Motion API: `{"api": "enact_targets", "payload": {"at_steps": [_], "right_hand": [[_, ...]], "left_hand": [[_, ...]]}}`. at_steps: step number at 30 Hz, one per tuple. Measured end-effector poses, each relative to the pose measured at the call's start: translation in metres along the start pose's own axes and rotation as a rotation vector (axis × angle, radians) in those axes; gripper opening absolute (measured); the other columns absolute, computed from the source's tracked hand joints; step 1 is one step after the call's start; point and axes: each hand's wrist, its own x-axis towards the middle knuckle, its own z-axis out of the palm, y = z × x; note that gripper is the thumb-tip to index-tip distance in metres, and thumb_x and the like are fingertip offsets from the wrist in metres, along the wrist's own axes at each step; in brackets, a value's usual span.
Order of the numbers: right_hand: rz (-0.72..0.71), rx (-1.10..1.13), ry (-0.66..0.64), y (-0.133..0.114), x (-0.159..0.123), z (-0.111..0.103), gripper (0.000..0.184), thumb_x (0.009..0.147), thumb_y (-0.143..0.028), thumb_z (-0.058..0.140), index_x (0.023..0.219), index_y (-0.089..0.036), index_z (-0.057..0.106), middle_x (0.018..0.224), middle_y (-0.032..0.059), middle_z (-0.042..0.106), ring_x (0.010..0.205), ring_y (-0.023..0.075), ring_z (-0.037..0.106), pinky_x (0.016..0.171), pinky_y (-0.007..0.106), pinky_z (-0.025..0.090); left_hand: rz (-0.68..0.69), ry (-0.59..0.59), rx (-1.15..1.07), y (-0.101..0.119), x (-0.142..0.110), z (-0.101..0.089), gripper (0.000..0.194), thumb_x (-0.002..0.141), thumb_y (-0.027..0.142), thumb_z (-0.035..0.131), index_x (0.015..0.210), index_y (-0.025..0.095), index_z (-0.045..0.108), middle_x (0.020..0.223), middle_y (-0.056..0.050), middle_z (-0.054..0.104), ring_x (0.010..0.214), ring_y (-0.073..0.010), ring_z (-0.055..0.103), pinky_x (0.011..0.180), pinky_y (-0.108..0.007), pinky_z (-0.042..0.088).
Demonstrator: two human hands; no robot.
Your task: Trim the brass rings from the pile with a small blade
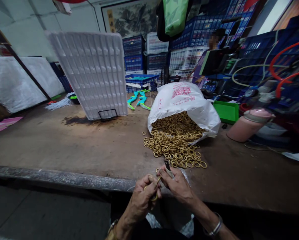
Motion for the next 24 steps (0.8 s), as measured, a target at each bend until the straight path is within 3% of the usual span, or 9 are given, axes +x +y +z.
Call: {"api": "enact_targets", "payload": {"at_steps": [5,9,13,15,19,24], "right_hand": [[-0.149,-0.3,0.023,0.006,-0.004,-0.001,0.025,0.082,-0.036,0.035,0.069,-0.02,0.05,0.061,-0.0004,0.053,0.058,0.012,0.048,0.056,0.022,0.035],[-0.211,-0.563,-0.063,0.007,-0.012,0.001,0.011,0.076,-0.019,0.039,0.074,-0.022,0.049,0.063,-0.0002,0.058,0.057,0.0127,0.052,0.053,0.022,0.031],[-0.251,-0.748,-0.022,0.009,-0.014,0.005,0.01,0.074,-0.015,0.041,0.078,-0.022,0.048,0.065,0.0012,0.061,0.058,0.0142,0.055,0.052,0.023,0.027],[-0.225,-0.836,0.011,0.011,-0.011,0.004,0.014,0.073,-0.013,0.041,0.082,-0.021,0.049,0.068,0.0023,0.062,0.06,0.0148,0.056,0.052,0.024,0.025],[-0.012,-1.027,0.117,0.023,0.0,-0.013,0.025,0.069,-0.003,0.037,0.081,-0.02,0.051,0.066,0.0044,0.063,0.056,0.0144,0.055,0.05,0.026,0.021],[0.044,-1.065,0.167,0.044,0.009,-0.029,0.019,0.069,-0.006,0.042,0.08,-0.02,0.051,0.065,0.0033,0.062,0.056,0.0145,0.054,0.051,0.025,0.021]], "left_hand": [[0.003,0.003,0.0,0.0,0.001,0.0,0.029,0.076,0.043,0.055,0.072,0.015,0.048,0.052,0.005,0.048,0.036,-0.0016,0.032,0.037,-0.015,0.024],[-0.026,0.048,0.018,0.0,0.002,0.002,0.033,0.073,0.047,0.056,0.068,0.016,0.045,0.051,0.006,0.045,0.036,-0.0015,0.031,0.036,-0.015,0.023],[0.01,0.086,0.062,0.001,0.003,0.002,0.037,0.07,0.051,0.057,0.068,0.016,0.044,0.052,0.006,0.046,0.037,-0.0021,0.033,0.037,-0.015,0.025],[0.014,0.094,0.078,0.003,0.001,0.002,0.036,0.071,0.051,0.056,0.068,0.016,0.045,0.051,0.006,0.045,0.037,-0.002,0.033,0.038,-0.015,0.025],[-0.039,0.032,0.12,0.004,-0.008,0.004,0.034,0.073,0.048,0.054,0.07,0.015,0.048,0.05,0.004,0.048,0.034,-0.0019,0.032,0.035,-0.015,0.025],[-0.212,-0.106,0.186,-0.021,-0.016,-0.003,0.03,0.071,0.044,0.056,0.07,0.015,0.049,0.052,0.002,0.053,0.033,-0.003,0.034,0.032,-0.015,0.026]]}}
